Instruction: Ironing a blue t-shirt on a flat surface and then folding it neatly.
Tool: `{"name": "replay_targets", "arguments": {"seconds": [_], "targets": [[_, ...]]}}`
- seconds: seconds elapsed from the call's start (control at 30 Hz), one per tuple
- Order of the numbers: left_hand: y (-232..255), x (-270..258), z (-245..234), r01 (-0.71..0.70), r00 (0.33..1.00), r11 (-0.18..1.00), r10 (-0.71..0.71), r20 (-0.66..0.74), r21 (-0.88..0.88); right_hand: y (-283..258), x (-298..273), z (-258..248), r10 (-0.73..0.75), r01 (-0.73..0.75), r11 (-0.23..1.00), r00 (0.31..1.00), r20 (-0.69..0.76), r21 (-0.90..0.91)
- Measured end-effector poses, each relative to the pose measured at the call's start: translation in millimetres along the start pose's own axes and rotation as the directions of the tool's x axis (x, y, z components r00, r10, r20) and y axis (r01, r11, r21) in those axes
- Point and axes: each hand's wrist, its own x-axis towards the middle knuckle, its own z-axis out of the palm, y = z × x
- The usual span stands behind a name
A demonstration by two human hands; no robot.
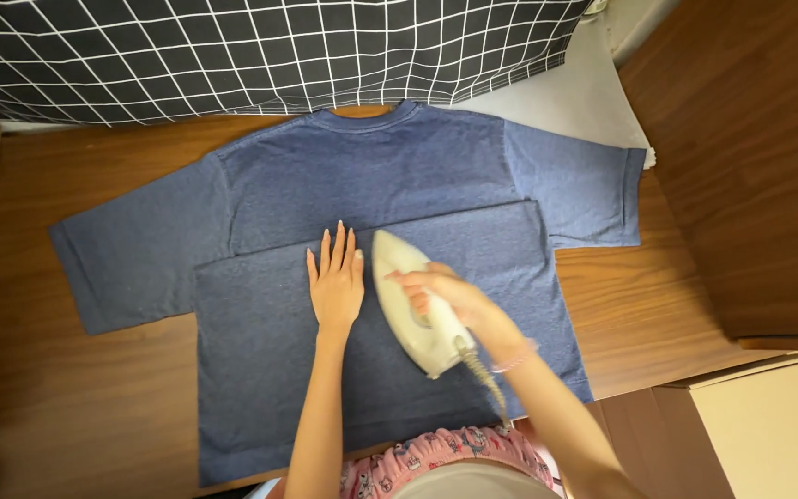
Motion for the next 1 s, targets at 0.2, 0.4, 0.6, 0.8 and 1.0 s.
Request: {"name": "replay_targets", "arguments": {"seconds": [0.2, 0.4, 0.6, 0.8, 1.0], "targets": [[3.2, -1.7, -3.7, -0.052, 0.983, 0.993, 0.070, -0.172, 0.104, -30.9, -31.3, -114.5, -0.151, 0.156, 0.986, 0.986, -0.068, 0.061], [1.8, -2.0, -3.0, -0.051, 0.982, 0.994, 0.068, -0.179, 0.095, -49.5, -89.6, -138.5, -0.280, 0.303, 0.949, 0.937, -0.208, 0.090], [2.7, -1.5, -1.9, -0.051, 0.976, 0.996, 0.066, -0.209, 0.077, -45.2, -67.1, -138.1, -0.361, 0.370, 0.929, 0.882, -0.303, -0.031], [-3.1, -3.0, 8.1, -0.068, 0.965, 0.998, 0.064, -0.253, -0.004, -17.8, -67.3, -30.7, -0.342, 0.269, 0.893, 0.926, -0.158, -0.361], [-9.8, -5.1, -7.6, -0.075, 0.990, 0.918, 0.020, -0.142, -0.390, 22.5, 13.2, 9.7, -0.016, 0.022, 0.996, 0.998, 0.065, -0.085]]}}
